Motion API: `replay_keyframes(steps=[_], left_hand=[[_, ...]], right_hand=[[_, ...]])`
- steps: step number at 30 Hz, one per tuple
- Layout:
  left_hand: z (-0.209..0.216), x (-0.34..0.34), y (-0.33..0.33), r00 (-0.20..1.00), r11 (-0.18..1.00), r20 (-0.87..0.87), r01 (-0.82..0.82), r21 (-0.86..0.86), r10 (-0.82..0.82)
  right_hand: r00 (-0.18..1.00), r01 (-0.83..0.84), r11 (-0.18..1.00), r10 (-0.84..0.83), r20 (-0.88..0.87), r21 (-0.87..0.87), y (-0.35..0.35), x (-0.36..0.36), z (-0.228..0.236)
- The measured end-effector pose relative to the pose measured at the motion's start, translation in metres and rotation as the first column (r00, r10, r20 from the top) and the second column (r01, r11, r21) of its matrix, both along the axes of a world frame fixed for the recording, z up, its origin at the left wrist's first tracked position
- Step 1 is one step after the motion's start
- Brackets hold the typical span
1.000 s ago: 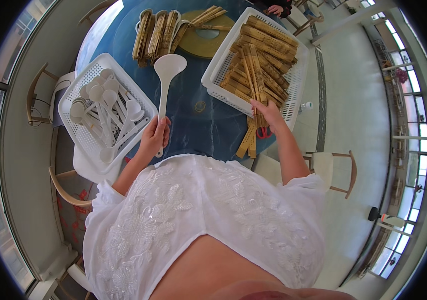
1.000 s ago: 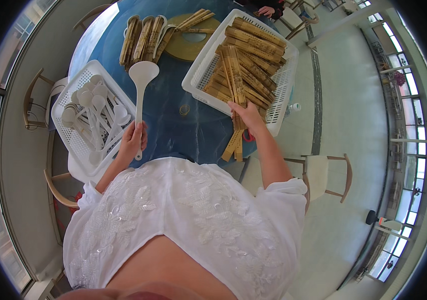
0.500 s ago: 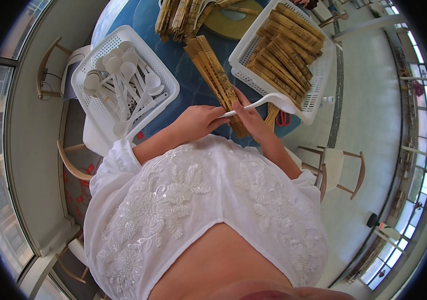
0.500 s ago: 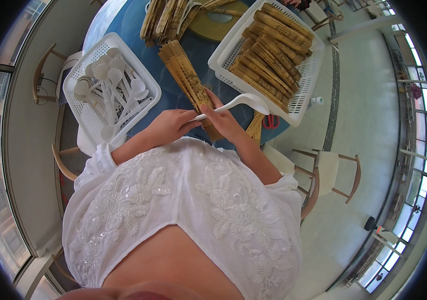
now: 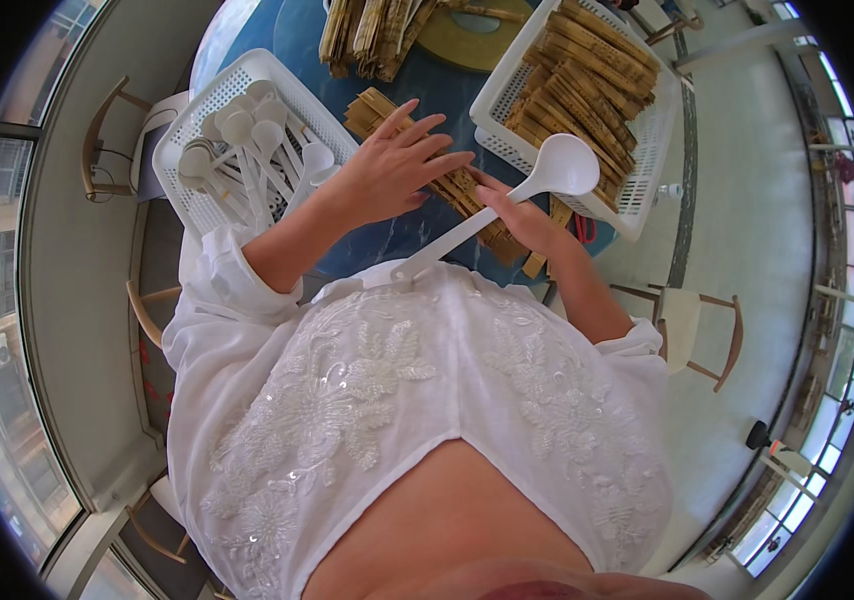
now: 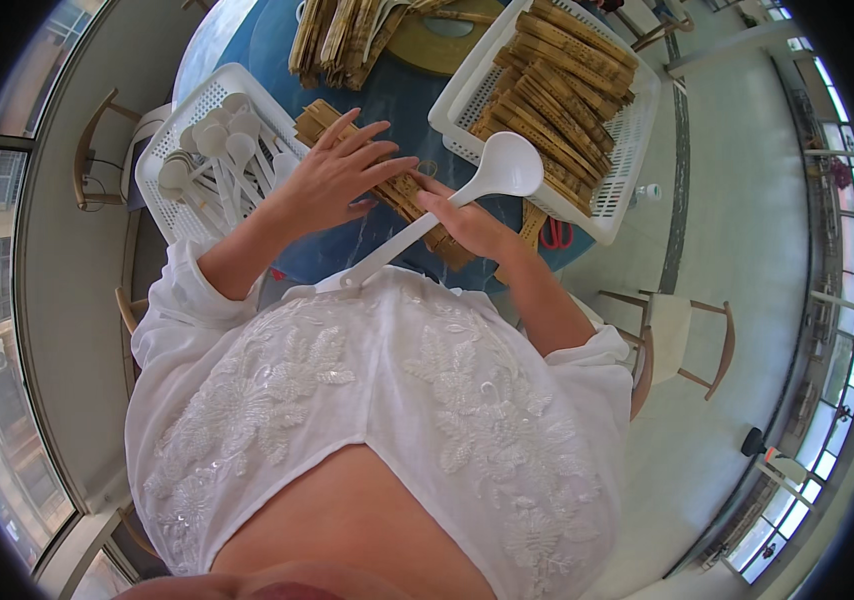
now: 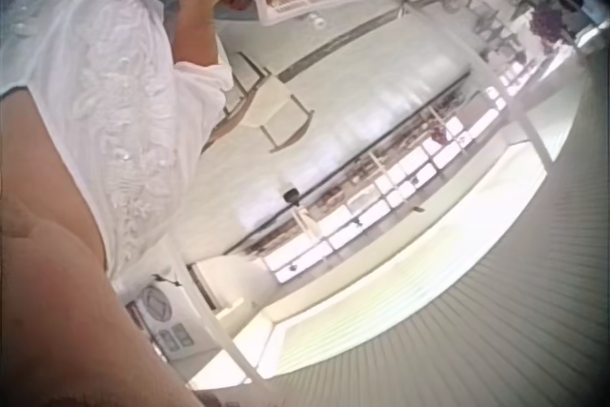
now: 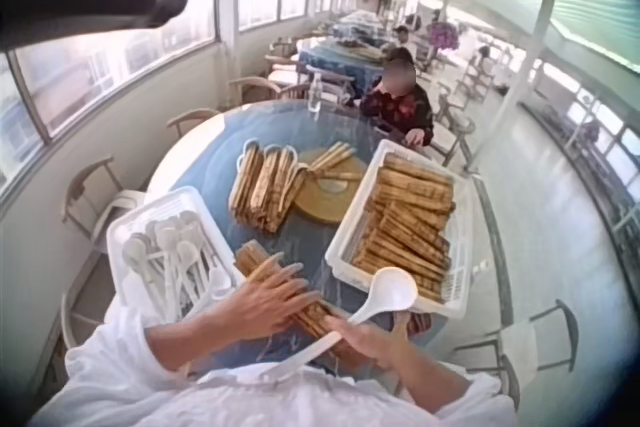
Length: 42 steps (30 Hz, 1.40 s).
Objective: The person repeatedly picks a white plastic spoon from a basket, places it into a hollow bamboo tube, and sets the assembled unit on the table. This is done one at a time for multiple bamboo tubes.
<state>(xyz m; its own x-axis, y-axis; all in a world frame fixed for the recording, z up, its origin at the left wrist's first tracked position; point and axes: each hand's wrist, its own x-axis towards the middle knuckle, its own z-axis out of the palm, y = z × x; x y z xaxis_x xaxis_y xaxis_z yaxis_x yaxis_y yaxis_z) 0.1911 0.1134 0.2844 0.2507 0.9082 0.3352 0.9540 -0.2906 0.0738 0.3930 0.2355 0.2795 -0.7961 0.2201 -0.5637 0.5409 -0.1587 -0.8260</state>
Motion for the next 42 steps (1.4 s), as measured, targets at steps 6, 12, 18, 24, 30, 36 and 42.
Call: replay_keyframes(steps=[6, 12, 18, 24, 30, 36, 42], left_hand=[[-0.005, -0.010, 0.013, 0.977, 0.922, 0.181, -0.034, -0.386, 0.112], [-0.047, -0.014, -0.018, 0.082, 0.829, 0.875, 0.289, -0.478, 0.477], [-0.062, 0.003, -0.020, -0.396, 0.871, 0.803, 0.398, -0.288, 0.446], [-0.071, 0.006, -0.017, -0.531, 0.905, 0.739, 0.328, -0.271, 0.414], [-0.086, 0.005, -0.016, -0.615, 0.935, 0.706, 0.264, -0.237, 0.352], [-0.088, 0.004, -0.014, -0.657, 0.941, 0.679, 0.291, -0.175, 0.329], [-0.089, 0.008, -0.021, -0.667, 0.931, 0.651, 0.293, -0.219, 0.363]], right_hand=[[0.933, 0.105, 0.969, -0.019, -0.360, 0.222, 0.030, 0.005, 0.011], [0.522, 0.409, 0.840, -0.536, -0.663, -0.357, 0.075, 0.041, 0.057], [0.563, 0.550, 0.684, -0.727, -0.393, -0.478, 0.075, 0.031, 0.054], [0.606, 0.589, 0.672, -0.735, -0.305, -0.449, 0.048, -0.004, 0.052], [0.530, 0.578, 0.640, -0.766, -0.364, -0.506, 0.035, -0.027, 0.056], [0.553, 0.362, 0.753, -0.648, -0.524, -0.549, 0.047, -0.032, 0.043], [0.535, 0.415, 0.749, -0.660, -0.527, -0.516, 0.048, -0.048, 0.039]])
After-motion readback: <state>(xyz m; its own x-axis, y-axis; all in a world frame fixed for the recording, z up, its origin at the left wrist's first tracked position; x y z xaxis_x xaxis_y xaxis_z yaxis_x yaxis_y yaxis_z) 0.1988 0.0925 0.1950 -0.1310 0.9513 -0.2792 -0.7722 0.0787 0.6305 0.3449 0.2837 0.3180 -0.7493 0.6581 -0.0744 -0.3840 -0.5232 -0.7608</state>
